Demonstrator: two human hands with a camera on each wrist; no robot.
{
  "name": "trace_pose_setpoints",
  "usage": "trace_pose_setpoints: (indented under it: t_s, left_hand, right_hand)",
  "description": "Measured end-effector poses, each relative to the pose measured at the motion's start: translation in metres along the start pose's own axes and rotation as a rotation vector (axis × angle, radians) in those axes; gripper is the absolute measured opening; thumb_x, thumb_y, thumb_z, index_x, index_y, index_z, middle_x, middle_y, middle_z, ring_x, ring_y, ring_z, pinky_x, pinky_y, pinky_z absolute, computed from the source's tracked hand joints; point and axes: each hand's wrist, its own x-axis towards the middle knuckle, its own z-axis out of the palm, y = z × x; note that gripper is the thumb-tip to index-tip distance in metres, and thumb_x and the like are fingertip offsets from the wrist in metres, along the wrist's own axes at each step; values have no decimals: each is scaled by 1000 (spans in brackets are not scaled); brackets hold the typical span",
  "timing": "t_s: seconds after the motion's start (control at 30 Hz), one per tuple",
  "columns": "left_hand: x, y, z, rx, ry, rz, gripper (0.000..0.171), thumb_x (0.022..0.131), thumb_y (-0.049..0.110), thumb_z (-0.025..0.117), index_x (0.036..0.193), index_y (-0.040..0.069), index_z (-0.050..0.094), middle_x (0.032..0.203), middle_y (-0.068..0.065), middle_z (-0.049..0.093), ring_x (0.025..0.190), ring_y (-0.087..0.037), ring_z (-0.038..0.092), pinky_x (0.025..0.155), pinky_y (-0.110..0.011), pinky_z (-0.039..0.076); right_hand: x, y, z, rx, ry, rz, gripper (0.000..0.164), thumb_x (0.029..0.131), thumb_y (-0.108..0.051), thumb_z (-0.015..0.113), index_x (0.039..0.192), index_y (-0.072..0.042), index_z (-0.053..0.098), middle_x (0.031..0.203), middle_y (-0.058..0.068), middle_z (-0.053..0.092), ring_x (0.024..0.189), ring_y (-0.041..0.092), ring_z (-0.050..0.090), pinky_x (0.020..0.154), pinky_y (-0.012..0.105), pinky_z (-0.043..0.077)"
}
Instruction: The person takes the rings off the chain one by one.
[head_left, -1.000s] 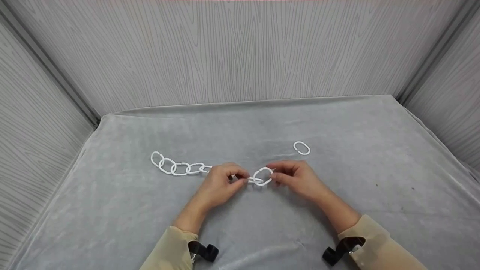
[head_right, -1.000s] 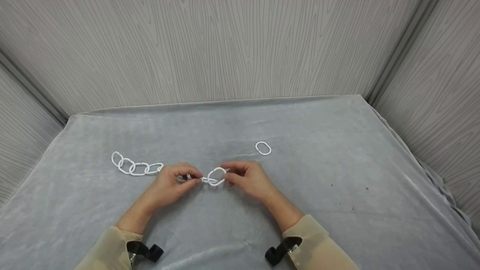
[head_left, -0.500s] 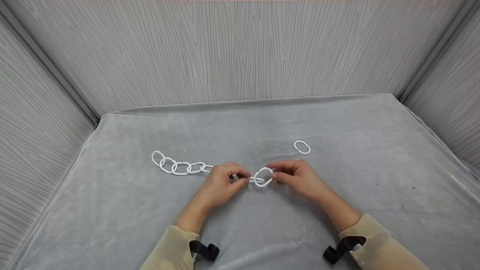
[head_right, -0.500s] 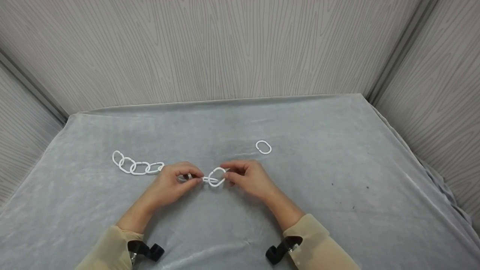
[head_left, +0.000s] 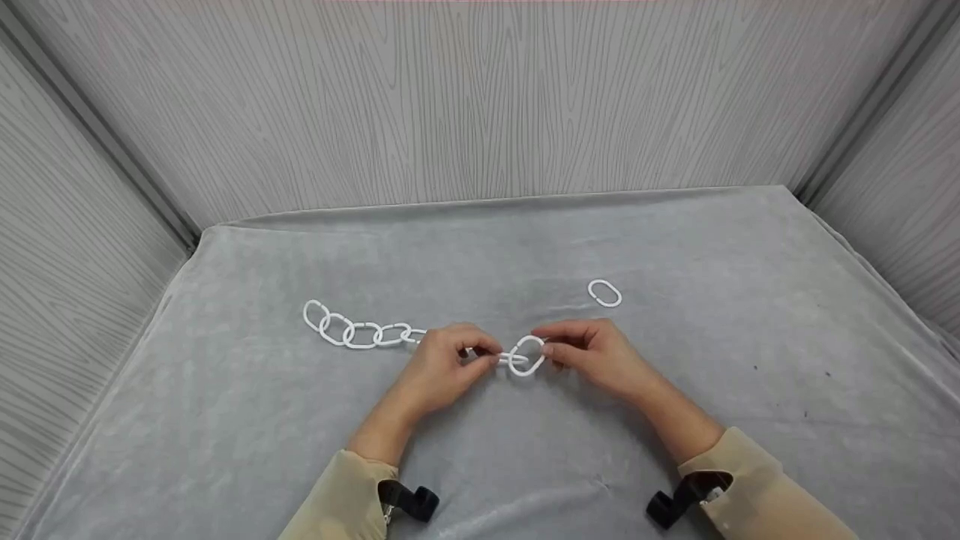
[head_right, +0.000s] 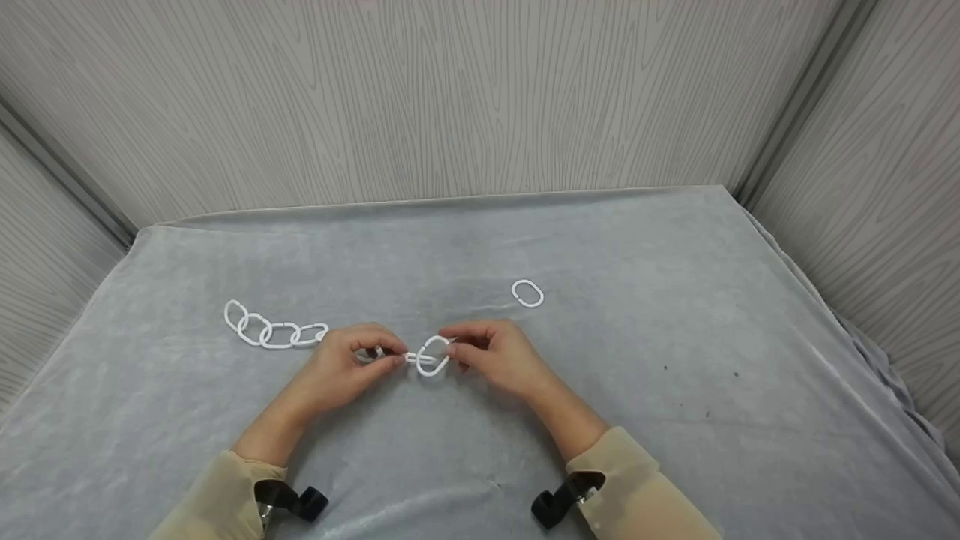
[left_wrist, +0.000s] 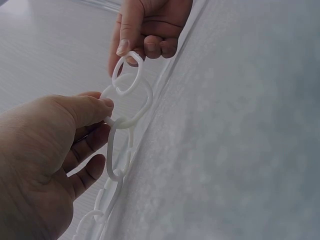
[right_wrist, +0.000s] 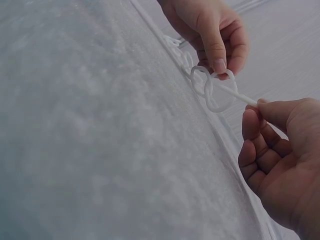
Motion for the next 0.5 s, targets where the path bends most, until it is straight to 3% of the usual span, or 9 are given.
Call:
trace_pose_setpoints:
  t_s: [0.33, 0.5]
  left_hand:
    - [0, 0, 0, 3, 0, 10, 7, 90, 3, 81, 94, 9, 82, 90, 2, 76, 85, -13, 68, 73, -38, 53]
    - [0, 1, 0, 4, -5, -7, 8, 90, 2, 80, 94, 9, 82, 90, 4, 75, 86, -14, 68, 74, -39, 53]
  right_hand:
    - [0, -3, 1, 2, -15, 13, 26, 101, -8, 72, 124, 3, 76, 90, 11, 74, 77, 12, 65, 70, 25, 53]
    - [-1, -4, 2, 18, -22, 24, 26, 101, -7, 71, 125, 4, 75, 98, 15, 76, 77, 12, 66, 72, 25, 55]
